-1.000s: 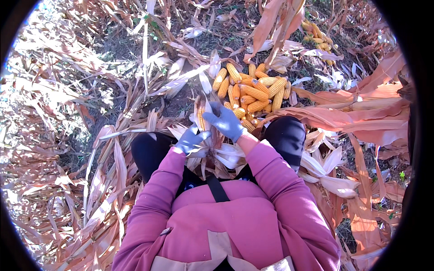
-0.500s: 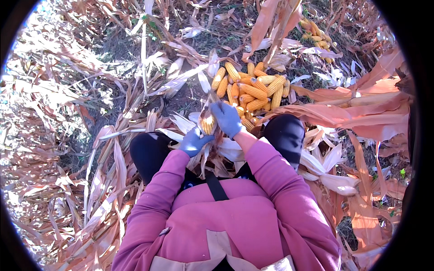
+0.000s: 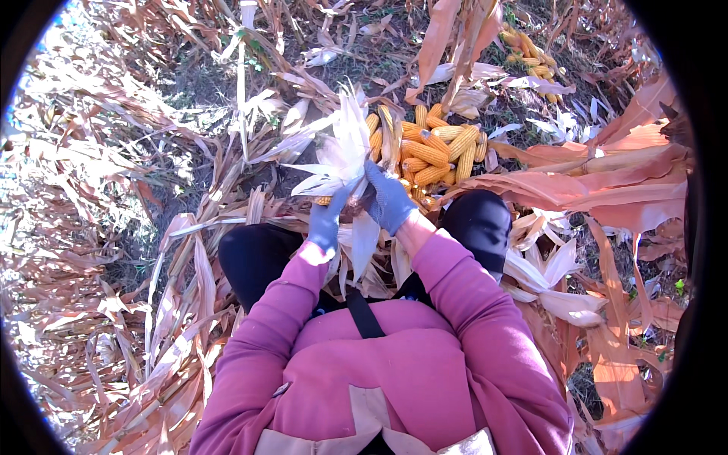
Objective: The person sits on the ground in a cornfield and shucks corn cobs by hand, removing the husks and silk. They place the cleaned cobs into a growing pile on the ground.
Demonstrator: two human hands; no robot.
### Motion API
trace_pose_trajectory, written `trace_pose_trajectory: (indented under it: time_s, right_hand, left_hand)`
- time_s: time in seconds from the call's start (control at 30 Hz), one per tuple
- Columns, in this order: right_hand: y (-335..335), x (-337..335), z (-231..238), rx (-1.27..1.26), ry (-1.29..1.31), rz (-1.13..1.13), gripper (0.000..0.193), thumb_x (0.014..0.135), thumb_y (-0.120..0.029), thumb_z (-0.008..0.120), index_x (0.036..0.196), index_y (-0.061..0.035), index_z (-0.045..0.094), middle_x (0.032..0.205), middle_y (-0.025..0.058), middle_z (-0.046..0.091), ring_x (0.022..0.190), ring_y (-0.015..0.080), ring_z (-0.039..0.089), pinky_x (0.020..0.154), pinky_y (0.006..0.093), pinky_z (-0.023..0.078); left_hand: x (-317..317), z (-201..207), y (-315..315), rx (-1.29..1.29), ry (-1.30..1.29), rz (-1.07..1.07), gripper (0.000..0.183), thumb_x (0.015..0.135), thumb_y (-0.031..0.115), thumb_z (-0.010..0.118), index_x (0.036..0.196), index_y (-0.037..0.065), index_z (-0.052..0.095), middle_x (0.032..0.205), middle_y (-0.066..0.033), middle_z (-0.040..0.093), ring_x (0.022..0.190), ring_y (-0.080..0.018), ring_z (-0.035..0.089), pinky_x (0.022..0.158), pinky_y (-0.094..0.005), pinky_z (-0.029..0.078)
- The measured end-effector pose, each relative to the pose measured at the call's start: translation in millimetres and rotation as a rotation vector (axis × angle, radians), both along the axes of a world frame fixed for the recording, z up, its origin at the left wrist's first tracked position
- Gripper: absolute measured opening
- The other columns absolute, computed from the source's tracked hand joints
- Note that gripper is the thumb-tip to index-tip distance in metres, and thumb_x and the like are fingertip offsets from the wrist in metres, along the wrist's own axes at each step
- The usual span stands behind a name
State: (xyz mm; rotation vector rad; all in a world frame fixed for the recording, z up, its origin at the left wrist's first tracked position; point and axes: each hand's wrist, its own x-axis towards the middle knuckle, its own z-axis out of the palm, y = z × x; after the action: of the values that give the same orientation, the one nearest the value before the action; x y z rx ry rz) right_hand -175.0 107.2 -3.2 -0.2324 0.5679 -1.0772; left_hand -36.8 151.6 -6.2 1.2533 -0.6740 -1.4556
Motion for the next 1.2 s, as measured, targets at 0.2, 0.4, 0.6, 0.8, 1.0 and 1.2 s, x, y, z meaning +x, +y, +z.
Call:
trace_pose_trajectory:
  time_s: [0.2,0.4,0.6,0.8,1.0,1.2]
  right_hand:
    - [1.9,-6.6,17.6,0.164,0.053,0.113,0.038,0.093,-0.040,0.055,0.105,-0.0041,0.056,0.089,0.0064,0.061,0.074,0.0211,0.063,0.068,0.0366,0.056]
    - [8.9,-10.9,28.6,-0.106,0.400,0.447,0.047,0.090,-0.045,0.057,0.101,0.0013,0.061,0.083,0.0062,0.062,0.068,0.0155,0.058,0.060,0.0292,0.049]
    - [8.4,-11.5,9.4,-0.807,1.216,0.691,0.050,0.083,-0.050,0.063,0.086,-0.0001,0.067,0.068,0.0092,0.060,0.064,0.0163,0.053,0.061,0.0323,0.043]
    - [10.5,-5.5,16.0,-0.696,1.049,0.207,0.048,0.081,-0.032,0.069,0.117,-0.0033,0.055,0.096,0.0124,0.065,0.084,0.0217,0.064,0.079,0.0333,0.050]
    - [7.6,8.2,18.1,-0.634,1.297,0.199,0.067,0.082,-0.050,0.064,0.128,-0.0033,0.048,0.117,0.0193,0.059,0.107,0.0320,0.059,0.089,0.0395,0.046]
    - [7.4,-3.2,15.3,-0.620,1.131,0.111,0.037,0.090,-0.034,0.060,0.110,-0.0031,0.061,0.086,0.0120,0.066,0.079,0.0186,0.062,0.071,0.0314,0.048]
  left_hand:
    - [6.1,14.9,-19.4,-0.104,0.199,0.092,0.043,0.089,0.023,0.063,0.123,0.000,0.050,0.113,-0.0067,0.057,0.101,-0.0155,0.055,0.088,-0.0303,0.044]
    - [34.2,0.4,-39.1,-0.064,0.229,0.132,0.043,0.091,0.029,0.060,0.124,0.003,0.051,0.111,-0.0080,0.060,0.099,-0.0197,0.060,0.087,-0.0351,0.048]
    - [84.0,-7.1,-55.5,-0.121,0.190,0.232,0.057,0.087,0.032,0.065,0.131,0.002,0.045,0.116,-0.0086,0.056,0.106,-0.0207,0.054,0.090,-0.0359,0.045]
    - [66.9,-3.0,-43.7,-0.235,-0.253,-0.016,0.044,0.085,0.024,0.067,0.117,-0.001,0.050,0.106,-0.0102,0.062,0.090,-0.0226,0.061,0.080,-0.0346,0.048]
    - [29.2,-34.7,-18.5,-0.259,-0.876,-0.325,0.052,0.080,0.029,0.070,0.122,0.005,0.050,0.104,-0.0206,0.063,0.097,-0.0339,0.063,0.082,-0.0397,0.048]
    - [9.9,4.3,-15.3,-0.236,-0.700,-0.446,0.047,0.083,0.015,0.068,0.124,0.003,0.047,0.110,-0.0123,0.062,0.097,-0.0142,0.058,0.086,-0.0308,0.046]
